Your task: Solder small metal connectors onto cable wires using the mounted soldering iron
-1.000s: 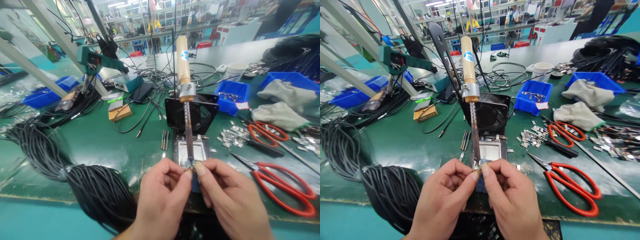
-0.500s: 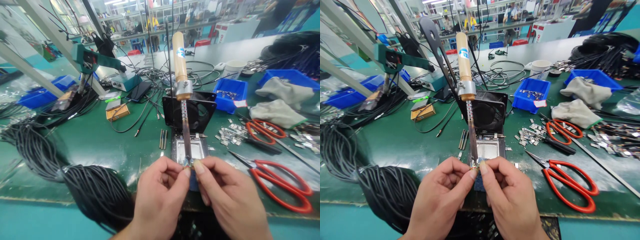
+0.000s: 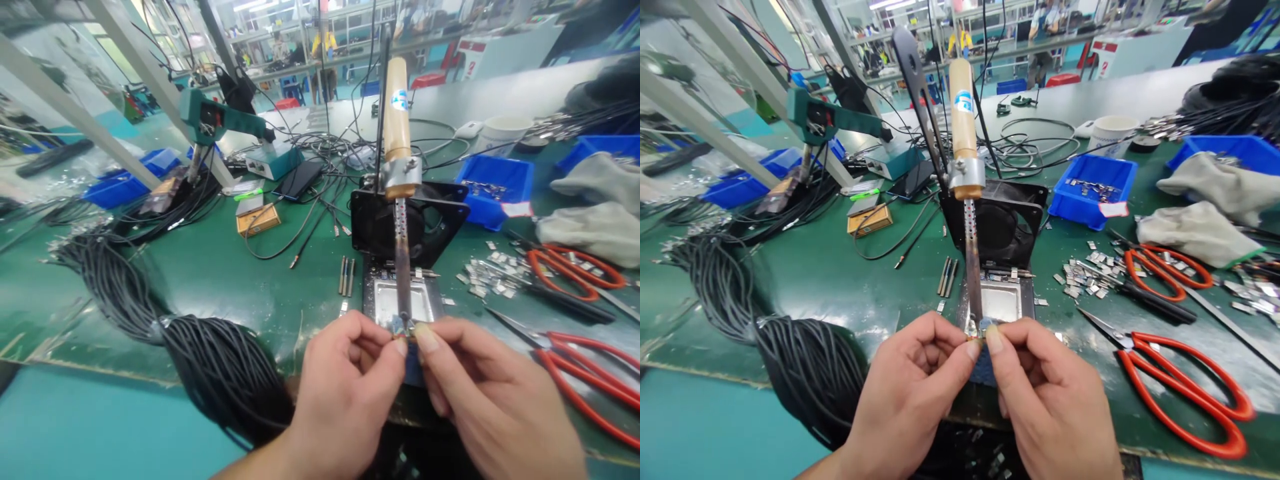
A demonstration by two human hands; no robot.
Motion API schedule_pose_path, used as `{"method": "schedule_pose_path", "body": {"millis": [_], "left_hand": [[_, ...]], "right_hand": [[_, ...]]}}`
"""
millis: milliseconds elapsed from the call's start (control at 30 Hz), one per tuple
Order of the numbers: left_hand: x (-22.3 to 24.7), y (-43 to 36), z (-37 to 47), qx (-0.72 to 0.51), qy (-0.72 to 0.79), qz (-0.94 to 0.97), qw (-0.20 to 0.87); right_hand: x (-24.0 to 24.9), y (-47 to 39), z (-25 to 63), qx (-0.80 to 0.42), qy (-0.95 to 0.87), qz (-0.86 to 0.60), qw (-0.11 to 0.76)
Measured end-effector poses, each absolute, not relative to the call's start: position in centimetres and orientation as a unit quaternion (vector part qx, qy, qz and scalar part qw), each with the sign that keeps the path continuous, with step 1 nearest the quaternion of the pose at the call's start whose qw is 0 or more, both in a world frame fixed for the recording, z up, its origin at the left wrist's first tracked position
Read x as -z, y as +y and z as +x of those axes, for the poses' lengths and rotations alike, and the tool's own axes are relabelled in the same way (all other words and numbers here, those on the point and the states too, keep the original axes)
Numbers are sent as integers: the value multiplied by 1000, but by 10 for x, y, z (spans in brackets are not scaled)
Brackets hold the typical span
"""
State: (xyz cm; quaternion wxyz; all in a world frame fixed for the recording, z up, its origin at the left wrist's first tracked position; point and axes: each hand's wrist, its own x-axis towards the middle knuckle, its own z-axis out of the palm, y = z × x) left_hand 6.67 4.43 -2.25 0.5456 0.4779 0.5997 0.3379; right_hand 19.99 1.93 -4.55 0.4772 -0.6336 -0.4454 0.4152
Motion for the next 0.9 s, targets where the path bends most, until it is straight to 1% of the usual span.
{"method": "schedule_pose_path", "body": {"millis": [233,700,900], "left_hand": [[22,45,65,-346,604,477,536],[23,44,66,-357,598,488,526],[25,45,65,-352,588,488,541]], "right_hand": [[48,25,202,-423,-479,-601,480],[49,21,204,-421,-476,-601,485],[45,19,201,-412,-474,-606,488]]}}
